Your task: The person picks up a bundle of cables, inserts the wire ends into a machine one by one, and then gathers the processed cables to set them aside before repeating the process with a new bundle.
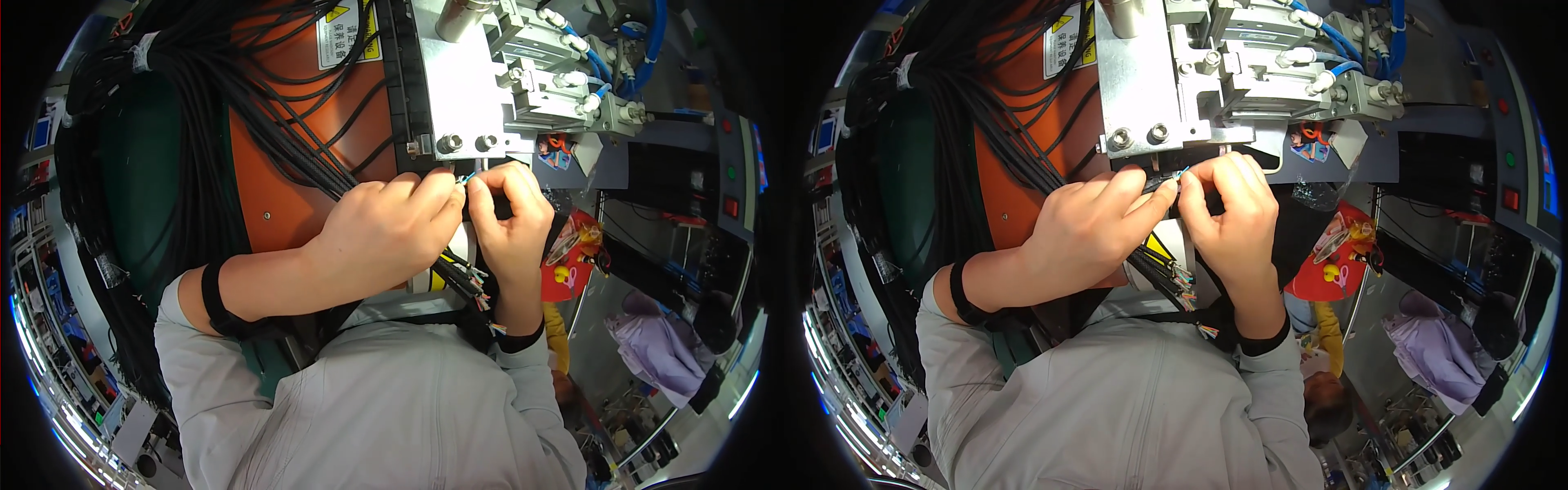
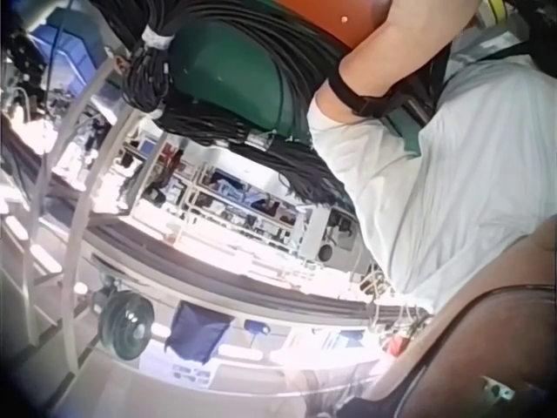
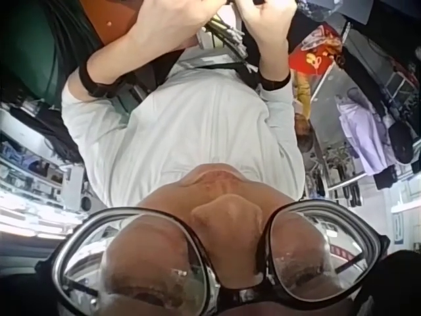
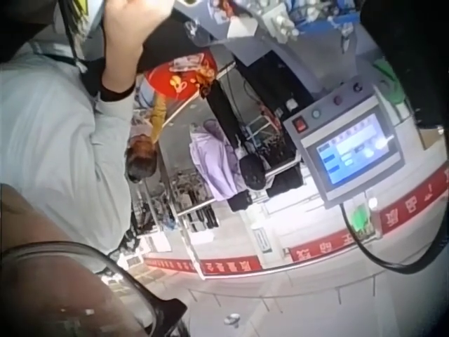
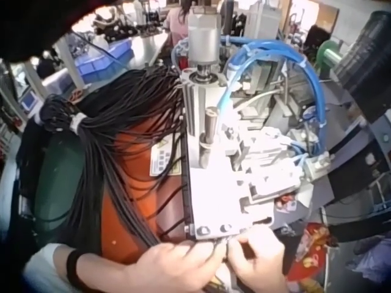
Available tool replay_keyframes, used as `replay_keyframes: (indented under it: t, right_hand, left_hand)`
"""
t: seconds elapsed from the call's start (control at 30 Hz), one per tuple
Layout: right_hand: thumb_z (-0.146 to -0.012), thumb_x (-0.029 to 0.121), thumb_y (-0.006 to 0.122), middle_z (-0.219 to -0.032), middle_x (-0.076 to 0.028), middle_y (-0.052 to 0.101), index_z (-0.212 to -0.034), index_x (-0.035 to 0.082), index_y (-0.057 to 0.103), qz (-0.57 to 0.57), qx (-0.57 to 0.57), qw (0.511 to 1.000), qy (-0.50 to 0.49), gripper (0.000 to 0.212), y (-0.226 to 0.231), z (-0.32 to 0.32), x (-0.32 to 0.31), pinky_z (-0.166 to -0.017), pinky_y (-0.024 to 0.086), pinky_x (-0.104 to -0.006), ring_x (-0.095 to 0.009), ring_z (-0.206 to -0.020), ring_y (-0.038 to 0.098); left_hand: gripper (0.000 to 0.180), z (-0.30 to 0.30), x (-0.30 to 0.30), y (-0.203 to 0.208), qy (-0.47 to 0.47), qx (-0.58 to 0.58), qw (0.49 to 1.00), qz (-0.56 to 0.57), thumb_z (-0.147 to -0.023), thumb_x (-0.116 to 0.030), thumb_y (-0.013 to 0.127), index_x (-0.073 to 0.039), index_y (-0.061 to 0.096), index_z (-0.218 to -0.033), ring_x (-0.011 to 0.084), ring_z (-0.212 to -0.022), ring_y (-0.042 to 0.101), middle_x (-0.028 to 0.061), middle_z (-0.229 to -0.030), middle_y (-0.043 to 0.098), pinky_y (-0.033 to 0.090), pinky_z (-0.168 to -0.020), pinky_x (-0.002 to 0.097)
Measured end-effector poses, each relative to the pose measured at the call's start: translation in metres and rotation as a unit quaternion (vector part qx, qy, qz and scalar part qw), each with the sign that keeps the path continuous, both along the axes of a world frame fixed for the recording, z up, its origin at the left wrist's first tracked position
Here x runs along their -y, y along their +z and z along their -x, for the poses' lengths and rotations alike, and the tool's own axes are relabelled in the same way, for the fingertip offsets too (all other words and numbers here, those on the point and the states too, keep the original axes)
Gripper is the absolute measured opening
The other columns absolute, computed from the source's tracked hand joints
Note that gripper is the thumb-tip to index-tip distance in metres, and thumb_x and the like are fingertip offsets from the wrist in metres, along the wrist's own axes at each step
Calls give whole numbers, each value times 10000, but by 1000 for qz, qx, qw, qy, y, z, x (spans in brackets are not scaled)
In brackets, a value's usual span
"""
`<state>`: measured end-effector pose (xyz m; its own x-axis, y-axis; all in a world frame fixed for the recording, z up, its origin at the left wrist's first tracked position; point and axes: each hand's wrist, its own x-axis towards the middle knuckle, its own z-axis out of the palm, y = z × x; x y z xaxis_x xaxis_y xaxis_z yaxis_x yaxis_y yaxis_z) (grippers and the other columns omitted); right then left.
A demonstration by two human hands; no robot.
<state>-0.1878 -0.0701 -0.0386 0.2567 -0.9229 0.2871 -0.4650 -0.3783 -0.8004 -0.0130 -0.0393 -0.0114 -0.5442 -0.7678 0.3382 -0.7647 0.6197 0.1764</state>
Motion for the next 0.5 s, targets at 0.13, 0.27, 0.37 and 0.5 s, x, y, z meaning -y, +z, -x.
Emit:
replay_keyframes:
  t: [0.13,0.27,0.37,0.5]
  right_hand:
    - [-765,-27,621,-669,-70,543,-726,-21,578,20,-24,1000,-2,59,-2,-3,-1,-595,422,-253,-134,-634,511]
    - [-774,-20,600,-675,-49,543,-724,-7,559,-6,62,998,-20,65,-18,-3,0,-593,411,-251,-126,-639,503]
    - [-764,-10,593,-676,-47,550,-708,12,551,-148,171,973,-46,74,-29,-1,-3,-600,411,-257,-139,-632,505]
    - [-820,20,541,-703,-24,554,-766,35,581,-297,332,895,2,69,-44,5,-1,-653,407,-228,-133,-651,509]
  left_hand:
    - [361,4,-2,-1,37,4,999,0,-686,-99,608,-71,651,-1043,96,-539,453,2,-736,433,375,-440,220]
    - [266,5,2,-2,37,4,999,22,-679,-104,607,-78,623,-943,84,-550,467,-4,-732,447,382,-442,211]
    - [93,4,7,-4,32,5,998,62,-674,-115,598,-89,561,-756,65,-566,477,-14,-735,466,399,-450,193]
    - [99,1,11,-4,23,-22,998,60,-662,-118,606,-104,552,-744,64,-566,477,-16,-705,445,399,-451,197]
